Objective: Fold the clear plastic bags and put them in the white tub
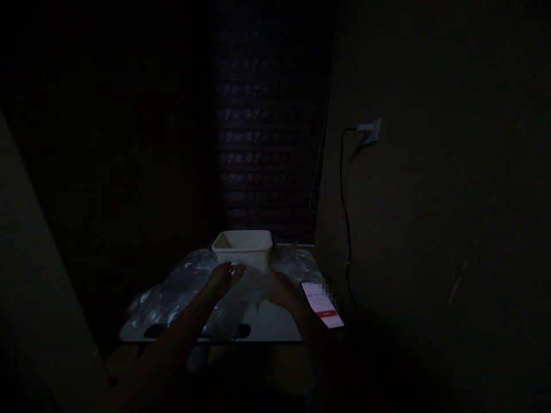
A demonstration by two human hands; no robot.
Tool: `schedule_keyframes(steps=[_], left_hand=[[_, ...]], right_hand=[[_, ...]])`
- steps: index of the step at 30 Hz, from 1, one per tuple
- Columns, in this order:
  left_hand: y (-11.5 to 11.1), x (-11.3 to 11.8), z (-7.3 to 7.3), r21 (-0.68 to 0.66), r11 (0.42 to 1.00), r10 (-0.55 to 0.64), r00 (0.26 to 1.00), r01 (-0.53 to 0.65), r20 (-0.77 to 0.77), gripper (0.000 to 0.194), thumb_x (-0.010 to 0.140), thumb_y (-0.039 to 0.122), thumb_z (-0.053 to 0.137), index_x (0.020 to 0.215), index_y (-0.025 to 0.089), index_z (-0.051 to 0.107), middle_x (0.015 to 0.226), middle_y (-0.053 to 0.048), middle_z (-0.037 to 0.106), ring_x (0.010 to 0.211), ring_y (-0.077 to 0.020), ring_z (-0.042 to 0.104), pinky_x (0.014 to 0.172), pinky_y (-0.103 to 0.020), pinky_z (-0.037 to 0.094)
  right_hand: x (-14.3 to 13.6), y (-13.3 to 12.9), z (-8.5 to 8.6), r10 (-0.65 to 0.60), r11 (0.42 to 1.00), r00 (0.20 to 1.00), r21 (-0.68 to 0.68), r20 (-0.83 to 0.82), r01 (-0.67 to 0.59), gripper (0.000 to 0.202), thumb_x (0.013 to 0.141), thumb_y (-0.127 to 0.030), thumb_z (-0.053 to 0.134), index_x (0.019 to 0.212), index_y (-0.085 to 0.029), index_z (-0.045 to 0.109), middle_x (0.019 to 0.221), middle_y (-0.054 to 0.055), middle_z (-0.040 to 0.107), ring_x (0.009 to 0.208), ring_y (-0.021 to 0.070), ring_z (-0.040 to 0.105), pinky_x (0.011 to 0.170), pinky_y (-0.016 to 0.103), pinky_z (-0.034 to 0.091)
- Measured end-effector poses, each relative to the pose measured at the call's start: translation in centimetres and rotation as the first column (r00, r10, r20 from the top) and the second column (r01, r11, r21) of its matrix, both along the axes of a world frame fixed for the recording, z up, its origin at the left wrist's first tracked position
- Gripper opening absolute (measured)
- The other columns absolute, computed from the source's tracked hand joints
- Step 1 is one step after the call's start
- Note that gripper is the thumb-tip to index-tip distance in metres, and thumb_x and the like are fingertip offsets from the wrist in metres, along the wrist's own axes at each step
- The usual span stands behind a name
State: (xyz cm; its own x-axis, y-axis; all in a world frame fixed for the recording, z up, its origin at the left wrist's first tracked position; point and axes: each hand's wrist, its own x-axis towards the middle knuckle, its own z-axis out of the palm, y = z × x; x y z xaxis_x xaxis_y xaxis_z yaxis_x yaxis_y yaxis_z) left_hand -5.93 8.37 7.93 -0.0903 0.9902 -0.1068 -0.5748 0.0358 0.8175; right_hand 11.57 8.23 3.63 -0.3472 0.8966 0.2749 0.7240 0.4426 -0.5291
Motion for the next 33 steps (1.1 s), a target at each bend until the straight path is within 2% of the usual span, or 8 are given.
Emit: schedule_keyframes(steps=[5,10,16,21,23,27,30,33], left_hand=[[-0.1,0.3,0.3,-0.009,0.999,-0.049,0.997,0.05,0.063,0.025,0.075,0.01,0.023,0.072,0.005,0.048,0.061,-0.011,0.056,0.057,-0.0127,0.056,0.057,-0.023,0.046],[-0.2,0.4,0.4,0.015,0.999,-0.042,0.992,0.041,0.121,0.019,0.073,0.007,0.027,0.069,0.01,0.045,0.066,-0.008,0.056,0.062,-0.0112,0.055,0.061,-0.022,0.046],[-0.4,-0.5,0.5,0.1,0.995,0.009,0.997,-0.017,0.083,0.016,0.062,0.0,0.033,0.065,0.014,0.039,0.056,0.0,0.051,0.061,-0.0111,0.055,0.064,-0.028,0.044],[-0.4,-0.8,0.8,0.279,0.96,0.051,0.995,-0.026,-0.082,0.042,0.058,0.002,0.036,0.096,0.02,0.033,0.078,-0.002,0.052,0.067,-0.0129,0.054,0.063,-0.032,0.043],[-0.5,-0.6,0.9,0.358,0.933,0.149,0.949,-0.04,-0.28,0.054,0.054,0.003,0.043,0.103,0.023,0.03,0.099,-0.006,0.044,0.07,-0.014,0.053,0.065,-0.033,0.041],[-0.9,0.0,1.0,0.575,0.817,0.431,0.707,-0.041,-0.561,0.07,0.043,0.005,0.057,0.107,0.023,0.034,0.12,-0.006,0.022,0.094,-0.0204,0.039,0.078,-0.031,0.032],[-0.9,0.1,1.4,0.609,0.793,0.471,0.604,0.029,-0.643,0.049,0.042,0.012,0.063,0.088,0.022,0.052,0.111,-0.003,0.037,0.104,-0.0228,0.027,0.085,-0.032,0.022],[-0.7,0.0,2.0,0.544,0.833,0.402,0.565,0.101,-0.721,0.012,0.048,0.017,0.061,0.058,0.021,0.058,0.079,-0.003,0.055,0.092,-0.0222,0.038,0.083,-0.032,0.024]], right_hand=[[-2.4,-2.0,0.0,-0.041,0.974,0.971,0.225,0.237,-0.014,0.097,0.04,-0.028,0.063,0.119,-0.022,0.007,0.123,0.008,0.015,0.11,0.0253,0.012,0.085,0.039,0.017],[-3.9,-2.5,1.4,-0.134,0.905,0.991,0.409,0.014,0.117,0.07,0.055,-0.019,0.052,0.117,-0.021,0.018,0.117,0.007,0.029,0.106,0.0215,0.022,0.084,0.036,0.02],[-2.8,-0.8,2.9,-0.137,0.928,0.928,0.283,-0.346,0.242,0.031,0.062,-0.014,0.041,0.092,-0.02,0.047,0.094,0.006,0.05,0.091,0.0182,0.041,0.079,0.033,0.029],[-0.6,-0.2,4.3,-0.156,0.955,0.8,0.119,-0.58,0.272,0.016,0.062,-0.025,0.045,0.074,-0.019,0.054,0.078,0.004,0.058,0.08,0.0174,0.049,0.073,0.029,0.035],[0.2,-0.3,5.0,-0.16,0.961,0.787,0.087,-0.595,0.261,0.016,0.06,-0.028,0.047,0.07,-0.018,0.056,0.075,0.004,0.059,0.077,0.0181,0.05,0.071,0.029,0.036],[1.6,-1.0,6.2,-0.095,0.989,0.808,0.034,-0.581,0.141,0.019,0.06,-0.032,0.047,0.062,-0.016,0.058,0.067,0.003,0.06,0.069,0.0178,0.053,0.065,0.029,0.038],[2.3,-1.4,6.7,-0.057,0.998,0.827,-0.02,-0.559,0.055,0.022,0.059,-0.033,0.047,0.057,-0.015,0.058,0.061,0.002,0.06,0.062,0.0168,0.053,0.059,0.027,0.038],[2.7,-1.6,7.0,-0.05,0.998,0.854,-0.046,-0.517,0.031,0.021,0.058,-0.032,0.048,0.053,-0.015,0.058,0.057,0.001,0.059,0.059,0.016,0.052,0.056,0.026,0.038]])
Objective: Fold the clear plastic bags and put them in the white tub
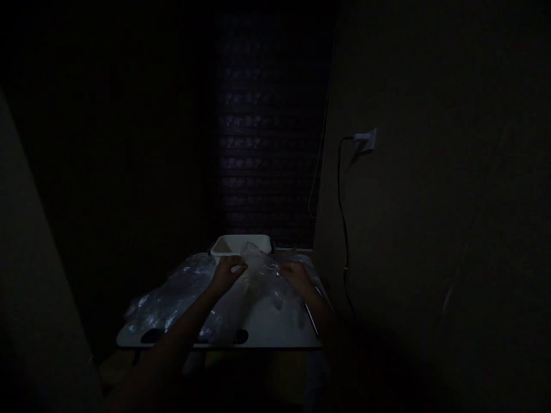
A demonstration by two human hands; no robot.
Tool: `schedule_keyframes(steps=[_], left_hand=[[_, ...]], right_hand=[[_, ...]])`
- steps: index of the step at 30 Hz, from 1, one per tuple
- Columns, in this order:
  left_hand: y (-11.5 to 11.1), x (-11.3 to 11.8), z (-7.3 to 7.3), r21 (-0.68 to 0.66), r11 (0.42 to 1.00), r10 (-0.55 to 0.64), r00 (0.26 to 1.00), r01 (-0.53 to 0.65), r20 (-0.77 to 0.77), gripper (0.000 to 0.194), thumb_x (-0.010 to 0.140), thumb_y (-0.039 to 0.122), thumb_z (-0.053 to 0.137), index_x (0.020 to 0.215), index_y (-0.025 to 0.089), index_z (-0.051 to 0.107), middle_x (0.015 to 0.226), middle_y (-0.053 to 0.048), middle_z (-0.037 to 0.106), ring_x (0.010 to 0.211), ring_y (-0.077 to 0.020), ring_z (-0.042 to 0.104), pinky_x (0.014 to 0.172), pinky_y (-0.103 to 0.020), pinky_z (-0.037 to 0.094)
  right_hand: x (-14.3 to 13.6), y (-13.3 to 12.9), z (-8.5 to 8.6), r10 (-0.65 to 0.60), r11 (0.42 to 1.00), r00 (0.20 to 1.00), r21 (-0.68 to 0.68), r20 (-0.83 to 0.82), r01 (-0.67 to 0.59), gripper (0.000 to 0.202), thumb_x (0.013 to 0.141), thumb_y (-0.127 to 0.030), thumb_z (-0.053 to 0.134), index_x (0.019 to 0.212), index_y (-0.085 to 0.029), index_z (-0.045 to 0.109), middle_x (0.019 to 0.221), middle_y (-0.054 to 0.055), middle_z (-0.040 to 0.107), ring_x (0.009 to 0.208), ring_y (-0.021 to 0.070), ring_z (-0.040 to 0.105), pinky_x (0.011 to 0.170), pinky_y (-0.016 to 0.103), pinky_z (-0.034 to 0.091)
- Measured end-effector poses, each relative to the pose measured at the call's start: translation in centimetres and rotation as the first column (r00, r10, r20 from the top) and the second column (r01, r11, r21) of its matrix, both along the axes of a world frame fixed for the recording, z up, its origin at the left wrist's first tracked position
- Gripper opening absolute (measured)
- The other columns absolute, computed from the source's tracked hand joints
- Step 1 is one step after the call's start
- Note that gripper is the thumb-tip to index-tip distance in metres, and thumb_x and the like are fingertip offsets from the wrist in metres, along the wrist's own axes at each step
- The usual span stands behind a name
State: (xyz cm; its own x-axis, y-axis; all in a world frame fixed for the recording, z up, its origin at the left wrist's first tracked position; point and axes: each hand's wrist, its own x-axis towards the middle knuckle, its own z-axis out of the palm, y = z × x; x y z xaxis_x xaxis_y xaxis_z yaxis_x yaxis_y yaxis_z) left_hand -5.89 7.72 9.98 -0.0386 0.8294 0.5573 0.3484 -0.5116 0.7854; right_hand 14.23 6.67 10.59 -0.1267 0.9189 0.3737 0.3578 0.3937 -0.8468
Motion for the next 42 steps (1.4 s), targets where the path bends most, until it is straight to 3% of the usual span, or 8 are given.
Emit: schedule_keyframes(steps=[6,16,20,24,28,34,38,42], left_hand=[[-0.1,-0.3,1.2,-0.077,0.997,-0.013,0.99,0.002,-0.142,0.006,0.054,0.023,0.055,0.05,0.019,0.057,0.051,0.0,0.055,0.057,-0.0153,0.048,0.061,-0.025,0.036],[-0.5,-1.3,1.9,-0.174,0.976,-0.168,0.961,0.131,-0.221,0.011,0.055,0.017,0.05,0.047,0.016,0.058,0.05,0.001,0.057,0.054,-0.0116,0.051,0.053,-0.019,0.038],[-0.3,-1.2,1.3,-0.261,0.961,-0.13,0.979,0.086,-0.157,0.01,0.053,0.018,0.052,0.045,0.015,0.056,0.039,0.003,0.051,0.04,-0.0095,0.048,0.041,-0.018,0.036],[-0.1,-0.5,0.6,-0.404,0.908,-0.095,0.993,0.113,0.064,0.007,0.055,0.015,0.052,0.049,0.013,0.053,0.04,0.003,0.049,0.029,-0.0078,0.045,0.03,-0.016,0.031],[0.1,0.2,0.7,-0.293,0.951,-0.032,0.978,0.093,0.208,0.006,0.057,0.013,0.051,0.051,0.014,0.053,0.05,0.0,0.054,0.046,-0.0121,0.054,0.039,-0.019,0.04],[-0.3,0.4,1.1,0.003,0.999,-0.043,0.998,0.042,0.053,0.009,0.058,0.018,0.053,0.064,0.018,0.06,0.074,-0.002,0.06,0.073,-0.0153,0.053,0.071,-0.026,0.039],[-1.1,0.5,-0.4,-0.027,0.982,-0.187,0.977,0.185,-0.097,0.011,0.058,0.018,0.053,0.065,0.021,0.06,0.082,-0.003,0.059,0.08,-0.0173,0.051,0.075,-0.029,0.037],[-1.7,0.5,-3.3,-0.152,0.936,-0.345,0.913,0.317,-0.22,0.014,0.054,0.014,0.054,0.064,0.021,0.06,0.084,-0.005,0.058,0.086,-0.0197,0.049,0.079,-0.03,0.033]], right_hand=[[1.3,-0.1,0.4,-0.064,0.998,0.998,-0.025,-0.029,0.063,0.013,0.055,-0.022,0.046,0.051,-0.017,0.057,0.056,-0.001,0.058,0.06,0.0145,0.051,0.058,0.025,0.037],[3.3,1.5,0.4,-0.061,0.997,0.998,0.058,0.014,0.06,0.012,0.053,-0.024,0.048,0.051,-0.018,0.058,0.053,0.0,0.057,0.057,0.0149,0.05,0.053,0.024,0.037],[2.8,1.3,0.3,-0.111,0.991,0.994,-0.069,0.017,0.112,0.014,0.054,-0.022,0.045,0.05,-0.017,0.057,0.046,-0.001,0.054,0.048,0.0137,0.049,0.045,0.023,0.036],[1.7,0.8,-0.1,-0.124,0.977,0.988,-0.182,-0.088,0.106,0.016,0.056,-0.019,0.042,0.056,-0.017,0.057,0.048,-0.001,0.053,0.043,0.0114,0.049,0.039,0.022,0.036],[1.5,0.7,0.2,-0.091,0.993,0.981,-0.092,-0.172,0.076,0.014,0.055,-0.022,0.045,0.059,-0.017,0.058,0.061,0.001,0.058,0.06,0.015,0.052,0.053,0.027,0.041],[3.1,0.0,0.4,-0.025,0.988,0.992,0.149,-0.124,0.043,0.017,0.058,-0.026,0.048,0.068,-0.019,0.06,0.095,0.004,0.053,0.091,0.0175,0.045,0.079,0.032,0.032],[3.9,-0.8,-1.7,0.065,0.983,0.995,0.168,0.074,-0.077,0.014,0.061,-0.025,0.047,0.064,-0.019,0.059,0.1,0.005,0.05,0.096,0.0177,0.041,0.082,0.032,0.029],[4.5,-1.2,-4.7,0.121,0.976,0.945,0.14,0.303,-0.17,0.015,0.063,-0.02,0.045,0.056,-0.021,0.058,0.084,0.003,0.057,0.094,0.0171,0.042,0.084,0.033,0.025]])
